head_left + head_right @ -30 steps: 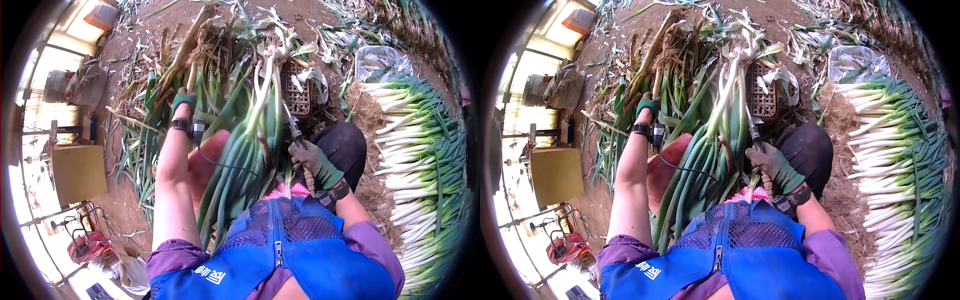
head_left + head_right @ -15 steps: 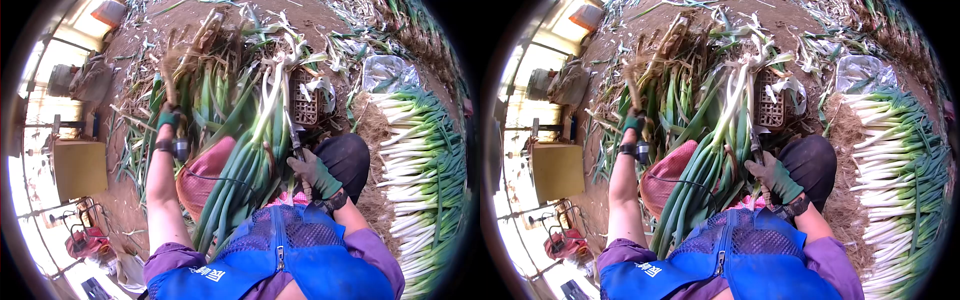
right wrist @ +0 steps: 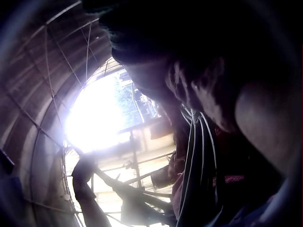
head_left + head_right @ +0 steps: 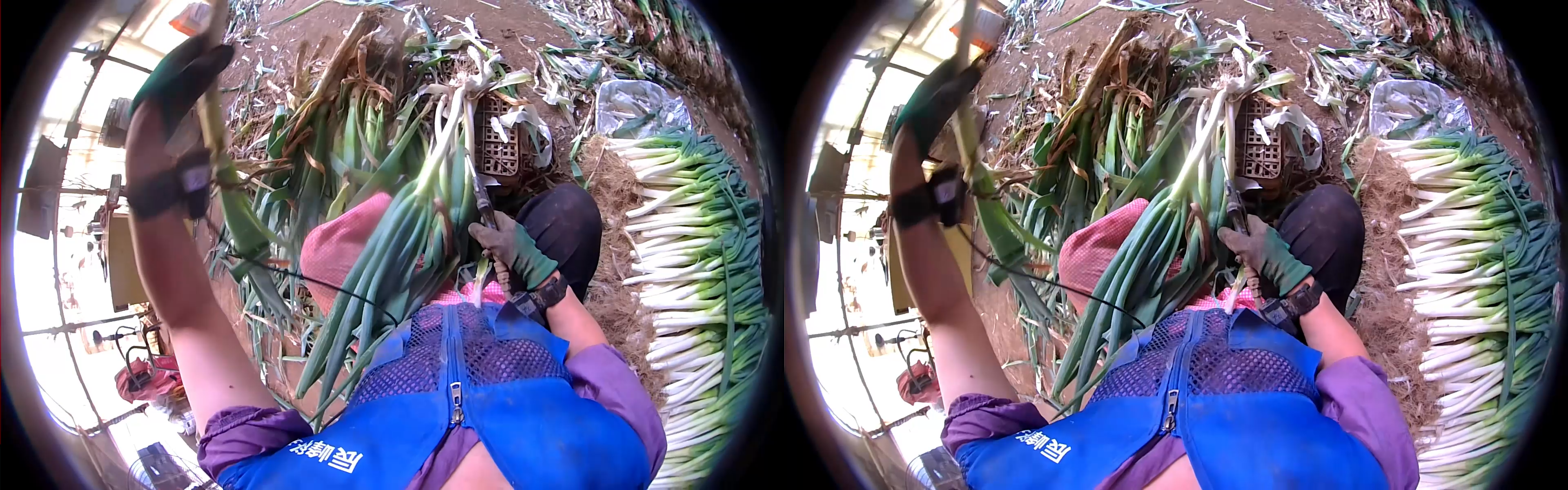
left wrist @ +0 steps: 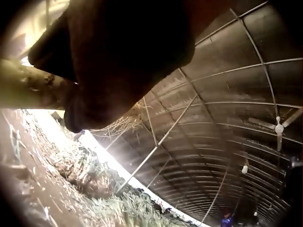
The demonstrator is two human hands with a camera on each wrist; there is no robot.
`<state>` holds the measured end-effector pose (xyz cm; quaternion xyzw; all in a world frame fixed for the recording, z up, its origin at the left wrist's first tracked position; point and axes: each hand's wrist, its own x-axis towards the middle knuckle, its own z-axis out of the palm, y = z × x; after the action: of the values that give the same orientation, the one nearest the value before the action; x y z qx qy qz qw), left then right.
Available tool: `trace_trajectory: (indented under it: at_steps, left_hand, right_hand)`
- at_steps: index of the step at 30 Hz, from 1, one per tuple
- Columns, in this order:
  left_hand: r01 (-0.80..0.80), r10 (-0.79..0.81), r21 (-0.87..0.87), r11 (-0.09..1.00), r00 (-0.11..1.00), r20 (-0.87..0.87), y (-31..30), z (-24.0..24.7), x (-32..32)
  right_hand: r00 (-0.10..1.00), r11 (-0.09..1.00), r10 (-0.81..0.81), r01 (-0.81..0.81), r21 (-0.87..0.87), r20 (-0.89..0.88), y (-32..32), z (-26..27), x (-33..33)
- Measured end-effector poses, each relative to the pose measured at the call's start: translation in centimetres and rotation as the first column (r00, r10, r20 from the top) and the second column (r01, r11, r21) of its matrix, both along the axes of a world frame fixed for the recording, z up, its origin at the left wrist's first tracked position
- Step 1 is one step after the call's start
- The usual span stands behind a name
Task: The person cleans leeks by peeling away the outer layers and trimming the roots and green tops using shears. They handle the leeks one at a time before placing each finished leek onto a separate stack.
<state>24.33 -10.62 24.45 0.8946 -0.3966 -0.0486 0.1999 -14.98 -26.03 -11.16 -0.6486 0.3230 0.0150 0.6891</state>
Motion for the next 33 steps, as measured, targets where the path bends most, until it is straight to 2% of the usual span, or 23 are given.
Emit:
trace_trajectory:
  at_steps: [2, 3, 4, 5, 6, 7, 8, 11, 12, 13, 14, 17, 19, 21, 23, 24, 25, 27, 28, 29, 30, 31, 33]
  left_hand:
    - [0.164, -0.208, -0.333, 0.929, 0.973, -0.103, -2.5, -2.9, -4.2]
    - [0.173, -0.245, -0.389, 0.905, 0.959, -0.144, -4.9, -4.3, -4.7]
    - [0.118, -0.121, -0.028, 0.993, 0.984, -0.13, -9.1, -5.1, -3.5]
    - [0.158, -0.14, 0.107, 0.982, 0.978, -0.156, -10.5, -5.4, -1.7]
    - [0.066, -0.072, -0.048, 0.997, 0.986, -0.15, -12.4, -13.2, -0.3]
    - [-0.047, 0.078, 0.158, 0.986, 0.977, -0.198, -13.5, -17.1, 0.5]
    - [0.053, 0.021, 0.176, 0.983, 0.92, -0.39, -12.5, -20.6, 0.4]
    - [0.07, 0.106, 0.495, 0.866, 0.942, -0.319, -9.2, -31.2, 0.8]
    - [0.104, 0.158, 0.509, 0.854, 0.882, -0.444, -7.7, -31.2, -0.8]
    - [0.137, 0.214, 0.521, 0.843, 0.803, -0.557, -6.2, -31.1, -2.2]
    - [0.169, 0.274, 0.529, 0.831, 0.703, -0.656, -4.7, -31.1, -3.5]
    - [0.156, 0.377, 0.491, 0.857, 0.461, -0.804, -1.7, -32.3, -5.4]
    - [-0.004, 0.329, 0.374, 0.927, 0.483, -0.812, -0.6, -34.2, -5.3]
    - [-0.103, 0.312, 0.296, 0.95, 0.229, -0.922, -0.3, -34.0, -4.7]
    - [-0.156, 0.353, 0.33, 0.931, 0.151, -0.923, -0.9, -30.4, -6.4]
    - [-0.208, -0.012, 0.007, 0.978, -0.092, -0.996, 2.5, -34.7, -2.4]
    - [-0.11, -0.12, -0.115, 0.987, -0.04, -0.992, 3.4, -36.4, -0.9]
    - [-0.195, -0.222, -0.138, 0.971, -0.526, -0.821, 3.4, -36.2, -0.5]
    - [-0.298, -0.254, 0.048, 0.953, -0.879, -0.403, 3.0, -34.2, -1.3]
    - [-0.522, -0.563, 0.355, 0.776, -0.826, 0.016, 1.9, -32.3, -2.2]
    - [-0.465, -0.787, 0.645, 0.606, -0.469, 0.401, 0.6, -29.7, -3.7]
    - [-0.255, -0.939, 0.943, 0.212, 0.214, 0.269, -2.6, -25.8, -7.3]
    - [0.163, -0.809, 0.973, 0.164, 0.586, 0.039, -2.7, -27.0, -7.0]
  right_hand:
    - [1.0, 1.0, 0.0, 0.0, 0.012, -0.014, 0.0, 0.4, 0.2]
    - [0.999, 1.0, 0.0, 0.001, 0.029, -0.038, -0.1, 0.4, 0.3]
    - [0.998, 0.999, 0.0, 0.003, 0.047, -0.063, -0.1, 0.2, 0.2]
    - [0.996, 0.998, -0.061, 0.061, 0.002, 0.066, -0.1, -4.5, 0.0]
    - [0.998, 0.999, -0.041, 0.042, -0.01, 0.043, -0.2, -3.5, -0.2]
    - [1.0, 1.0, -0.024, 0.025, -0.02, 0.02, 0.0, -1.3, 0.0]
    - [1.0, 1.0, -0.008, 0.008, -0.028, -0.004, 0.0, -0.1, 0.0]
    - [0.999, 0.998, 0.039, -0.039, -0.054, 0.01, -0.3, -3.2, -0.7]
    - [0.999, 0.996, 0.05, -0.051, -0.073, -0.01, -0.4, -3.8, -0.9]
    - [0.994, 0.997, 0.075, -0.074, -0.018, 0.078, 0.5, 3.2, -1.1]
    - [0.987, 0.987, 0.151, -0.149, -0.054, 0.052, 1.2, 5.0, -1.2]
    - [0.939, 0.932, 0.345, -0.344, -0.115, -0.016, 3.1, 6.7, -1.0]
    - [0.932, 0.953, 0.279, -0.237, -0.191, 0.232, 4.0, -3.4, 0.9]
    - [0.967, 0.962, 0.254, -0.249, -0.112, 0.034, 2.6, -0.1, 2.0]
    - [0.973, 0.967, 0.229, -0.232, -0.109, -0.04, 2.0, 2.4, 2.5]
    - [0.976, 0.966, 0.215, -0.215, -0.144, -0.015, 2.1, 3.2, 2.4]
    - [0.963, 0.939, 0.267, -0.268, -0.214, -0.033, 2.3, 4.7, 2.4]
    - [0.961, 0.927, 0.272, -0.273, -0.257, -0.041, 3.1, 4.3, 3.2]
    - [0.96, 0.92, 0.275, -0.276, -0.278, -0.045, 3.5, 3.8, 3.7]
    - [0.962, 0.925, 0.27, -0.267, -0.27, -0.028, 3.4, 2.7, 4.5]
    - [0.965, 0.932, 0.26, -0.259, -0.255, -0.028, 3.2, 1.8, 5.3]
    - [0.968, 0.938, 0.25, -0.25, -0.24, -0.029, 2.9, 1.0, 6.0]
    - [0.975, 0.914, 0.211, -0.224, -0.339, -0.076, 2.3, 0.7, 7.5]
